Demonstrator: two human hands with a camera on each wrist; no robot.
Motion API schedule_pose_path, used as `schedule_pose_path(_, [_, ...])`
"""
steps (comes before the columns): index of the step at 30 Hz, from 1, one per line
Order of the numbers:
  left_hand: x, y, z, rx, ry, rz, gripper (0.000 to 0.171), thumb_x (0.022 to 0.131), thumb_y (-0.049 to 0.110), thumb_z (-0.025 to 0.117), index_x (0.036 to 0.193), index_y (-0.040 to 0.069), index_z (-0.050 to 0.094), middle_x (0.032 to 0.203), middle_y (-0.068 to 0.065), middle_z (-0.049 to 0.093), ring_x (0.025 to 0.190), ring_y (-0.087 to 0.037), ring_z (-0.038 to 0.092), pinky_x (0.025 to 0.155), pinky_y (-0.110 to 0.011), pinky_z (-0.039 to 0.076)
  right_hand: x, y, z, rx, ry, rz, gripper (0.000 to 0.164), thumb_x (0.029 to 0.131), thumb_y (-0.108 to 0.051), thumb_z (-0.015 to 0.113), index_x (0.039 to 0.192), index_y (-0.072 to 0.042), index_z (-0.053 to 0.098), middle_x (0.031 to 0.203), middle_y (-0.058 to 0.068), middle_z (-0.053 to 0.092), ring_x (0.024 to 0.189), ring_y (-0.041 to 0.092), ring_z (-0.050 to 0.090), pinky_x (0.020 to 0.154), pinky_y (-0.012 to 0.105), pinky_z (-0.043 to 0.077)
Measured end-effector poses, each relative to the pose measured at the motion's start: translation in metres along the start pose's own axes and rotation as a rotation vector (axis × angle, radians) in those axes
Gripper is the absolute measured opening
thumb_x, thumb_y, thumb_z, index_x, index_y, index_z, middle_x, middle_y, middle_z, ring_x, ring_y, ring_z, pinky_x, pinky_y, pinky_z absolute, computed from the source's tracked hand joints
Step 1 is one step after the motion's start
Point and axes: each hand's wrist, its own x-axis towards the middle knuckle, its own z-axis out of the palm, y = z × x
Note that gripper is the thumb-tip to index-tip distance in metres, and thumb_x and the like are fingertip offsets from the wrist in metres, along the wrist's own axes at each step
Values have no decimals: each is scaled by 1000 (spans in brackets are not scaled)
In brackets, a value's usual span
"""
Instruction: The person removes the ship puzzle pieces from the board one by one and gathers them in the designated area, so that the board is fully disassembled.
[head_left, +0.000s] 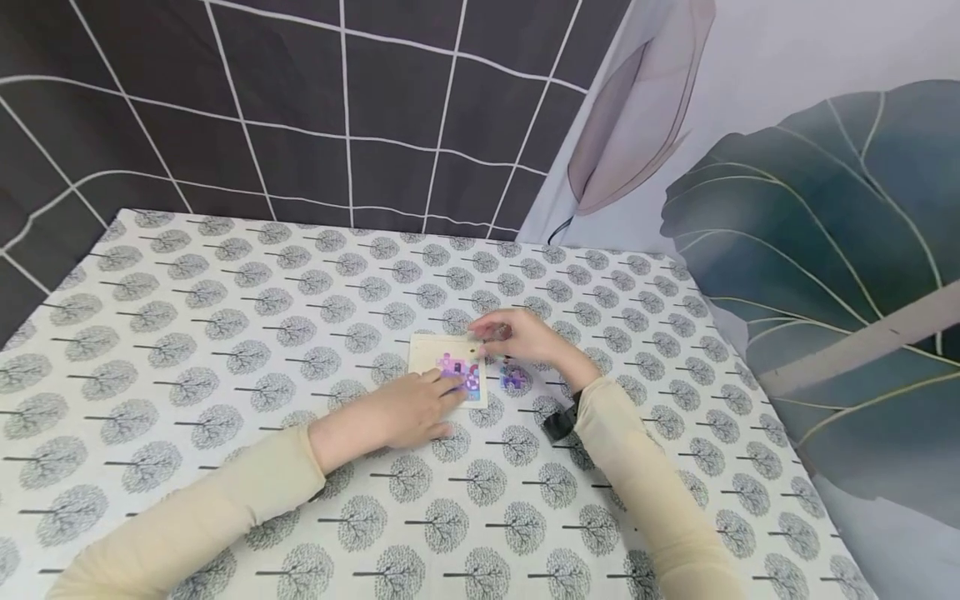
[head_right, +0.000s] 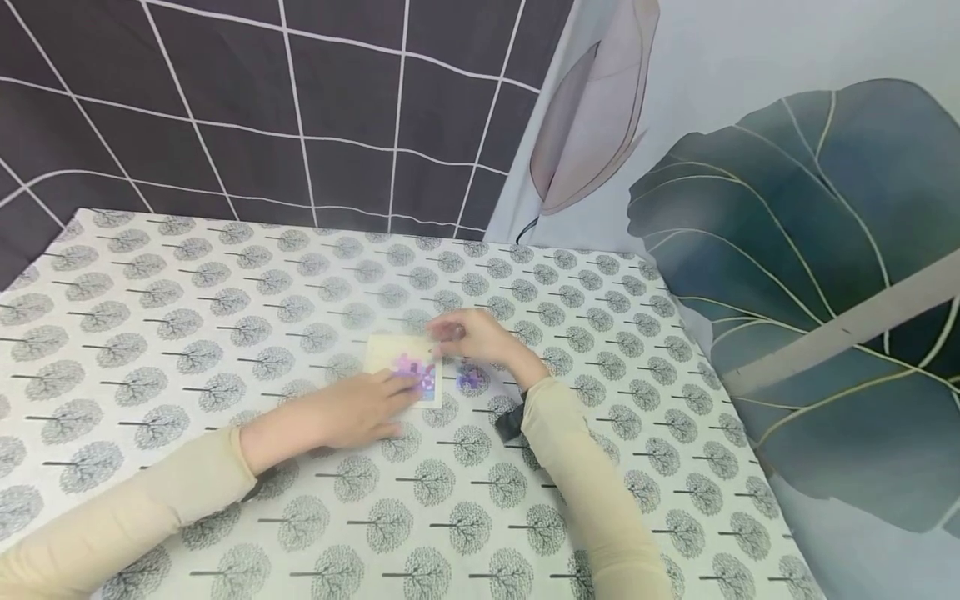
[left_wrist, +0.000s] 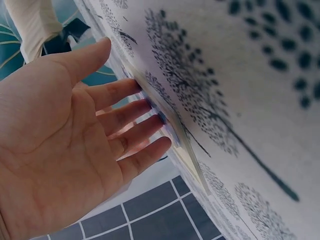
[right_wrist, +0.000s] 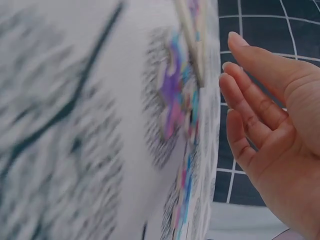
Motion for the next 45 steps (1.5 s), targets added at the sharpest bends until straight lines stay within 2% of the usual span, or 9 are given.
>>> schedule_pose_path(7, [3,1,-2,-14,13,-14,60,93,39,51,140,2,40,149,-14,33,136,-33,31,113,-44,27,19,-8,-1,30,-74,67,42,80,-17,73,120,-10,63,105,2,68,91,13,62,78,22,53])
schedule_pose_path(11, [4,2,0,-10,15,-15,61,93,39,52,140,2,40,148,-14,33,136,-34,31,113,-44,27,25,-10,3,24,-88,71,44,79,-17,74,121,-9,62,105,3,68,89,12,64,78,22,54])
schedule_pose_path(17, [4,1,4,1,21,-5,62,93,39,52,140,1,40,148,-14,33,136,-32,31,113,-43,27,32,-13,10,41,-128,12,31,79,-16,75,107,-6,65,99,4,69,88,12,65,83,23,53])
schedule_pose_path(21, [4,1,3,8,15,-2,62,92,40,52,140,2,40,148,-14,33,136,-31,30,113,-43,27,36,-18,13,52,-164,14,24,78,-13,75,99,-7,66,93,3,69,85,12,64,81,21,53])
schedule_pose_path(29, [2,0,2,11,14,-5,62,92,39,53,140,2,39,149,-14,32,138,-31,28,114,-42,26,44,-27,18,51,-243,70,21,76,-12,76,94,-8,66,87,1,69,79,11,65,73,18,55])
schedule_pose_path(37, [1,2,2,30,19,-7,62,92,38,54,140,2,39,149,-14,31,139,-31,25,114,-43,27,44,-34,17,20,-265,113,23,72,-15,80,90,-9,66,86,0,69,78,11,64,74,18,54])
schedule_pose_path(42, [2,2,3,9,42,-8,60,92,36,54,139,2,41,148,-15,33,138,-32,27,113,-43,27,44,-44,18,-15,-274,196,27,69,-12,81,91,-8,66,85,0,68,78,11,64,74,17,54])
schedule_pose_path(45, [2,2,3,-7,52,-11,59,92,35,55,139,2,42,148,-16,33,137,-34,28,113,-44,27,45,-50,19,-57,-283,217,29,68,-12,82,92,-8,66,86,1,67,78,11,62,74,17,53])
